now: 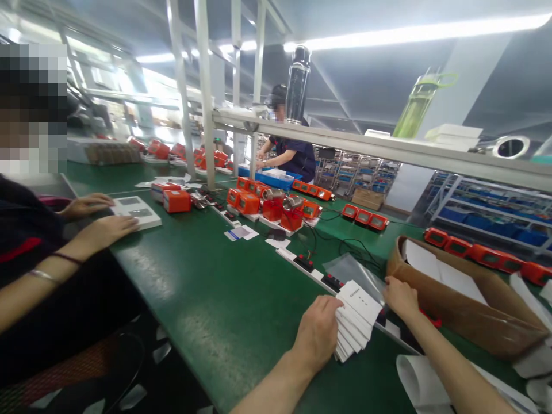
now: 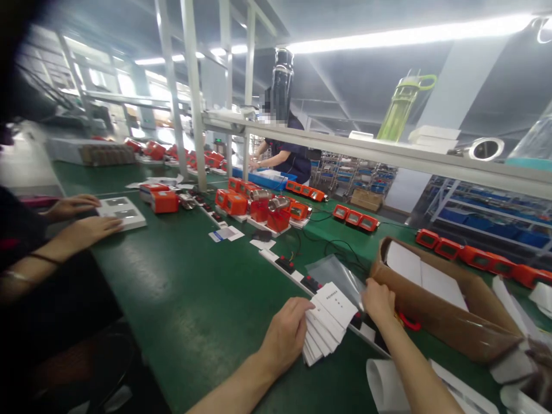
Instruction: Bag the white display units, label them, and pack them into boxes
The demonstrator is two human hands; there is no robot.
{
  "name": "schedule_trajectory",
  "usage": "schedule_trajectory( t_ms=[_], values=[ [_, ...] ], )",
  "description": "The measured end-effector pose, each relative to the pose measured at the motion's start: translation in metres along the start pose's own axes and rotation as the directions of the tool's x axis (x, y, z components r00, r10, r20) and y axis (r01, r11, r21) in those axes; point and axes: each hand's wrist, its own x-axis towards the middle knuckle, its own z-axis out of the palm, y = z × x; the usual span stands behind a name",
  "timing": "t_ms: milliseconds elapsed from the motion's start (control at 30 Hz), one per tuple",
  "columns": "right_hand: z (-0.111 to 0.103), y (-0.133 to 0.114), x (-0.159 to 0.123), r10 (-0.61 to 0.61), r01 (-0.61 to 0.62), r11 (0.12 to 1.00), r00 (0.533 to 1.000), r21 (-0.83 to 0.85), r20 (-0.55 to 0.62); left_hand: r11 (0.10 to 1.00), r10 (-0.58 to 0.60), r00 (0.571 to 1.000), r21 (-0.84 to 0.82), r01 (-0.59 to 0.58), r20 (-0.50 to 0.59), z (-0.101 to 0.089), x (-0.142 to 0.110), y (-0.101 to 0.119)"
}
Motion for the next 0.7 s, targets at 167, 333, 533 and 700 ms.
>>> schedule_trajectory(
  t_ms=[167,333,533,700],
  values=[
    [-0.012,-0.007,0.015,-0.036,0.037,0.999,0.996,-0.017,0.079,0.991,-0.069,0.997,-0.114,0.064,-0.043,-0.001,0.001,0.001],
    [-0.045,-0.047,0.028,-0.062,0.073,0.994,0.990,0.085,-0.126,0.923,-0.270,0.946,-0.329,0.201,-0.179,-0.001,0.008,-0.004],
    [-0.073,-0.119,0.014,-0.015,0.117,0.910,0.968,0.397,-0.252,0.613,-0.660,0.713,-0.718,0.328,-0.237,-0.007,0.023,-0.021],
    [-0.061,-0.161,-0.013,0.059,0.020,0.822,0.991,0.569,-0.119,0.260,-0.737,0.674,-0.938,0.229,-0.040,-0.020,0.027,-0.027]
  ],
)
